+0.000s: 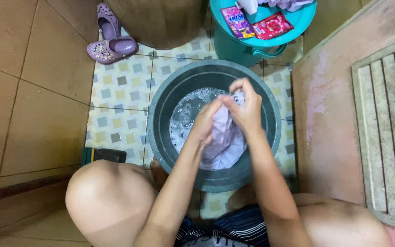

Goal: The person hand washes a light purple garment in a grey basin filled with soapy water. They repeatedly scrub, wring, and submerge the cloth, then lift it to squeeze out water before returning it to the basin.

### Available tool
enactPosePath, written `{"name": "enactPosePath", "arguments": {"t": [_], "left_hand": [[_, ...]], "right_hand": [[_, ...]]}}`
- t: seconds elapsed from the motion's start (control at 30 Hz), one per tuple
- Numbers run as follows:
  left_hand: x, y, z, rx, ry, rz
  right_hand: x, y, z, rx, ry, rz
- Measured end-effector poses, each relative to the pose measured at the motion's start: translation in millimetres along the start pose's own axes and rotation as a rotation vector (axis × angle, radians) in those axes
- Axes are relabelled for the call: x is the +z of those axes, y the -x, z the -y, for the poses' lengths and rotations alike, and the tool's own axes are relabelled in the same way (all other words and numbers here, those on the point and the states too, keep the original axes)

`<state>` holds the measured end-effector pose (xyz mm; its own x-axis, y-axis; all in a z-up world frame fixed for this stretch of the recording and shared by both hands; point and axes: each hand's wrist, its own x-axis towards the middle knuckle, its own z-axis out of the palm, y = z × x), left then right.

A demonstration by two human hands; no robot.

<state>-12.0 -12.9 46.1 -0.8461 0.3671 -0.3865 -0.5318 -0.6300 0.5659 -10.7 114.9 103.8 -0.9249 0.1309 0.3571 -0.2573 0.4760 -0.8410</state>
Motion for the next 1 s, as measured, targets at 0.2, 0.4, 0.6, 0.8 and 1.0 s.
{"name": "enactPosePath", "arguments": {"t": [0.2,0.4,0.6,0.8,1.0], "left_hand": [[-7.3,16.2,-30.9,0.452,-0.540,-0.050],[20.7,46.3,-70.2,0.755,-0.844,0.236],[14.0,47.7,-82.1,0.787,-1.132,0.433],[-10.5,28.1,-53.2,0.428,-0.481,0.374],[-7.9,6.2,-16.0,0.448,-0.133,0.169]], "right_hand": [[-16.3,-3.5,31.9,-0.115,0.213,0.783],[-47.1,-1.5,47.9,-0.070,-0.049,0.441],[-74.2,9.4,62.3,0.061,-0.738,0.173],[-76.8,-4.4,43.8,0.088,-0.837,0.054],[-23.9,0.9,18.2,-0.267,0.088,-0.173]]}}
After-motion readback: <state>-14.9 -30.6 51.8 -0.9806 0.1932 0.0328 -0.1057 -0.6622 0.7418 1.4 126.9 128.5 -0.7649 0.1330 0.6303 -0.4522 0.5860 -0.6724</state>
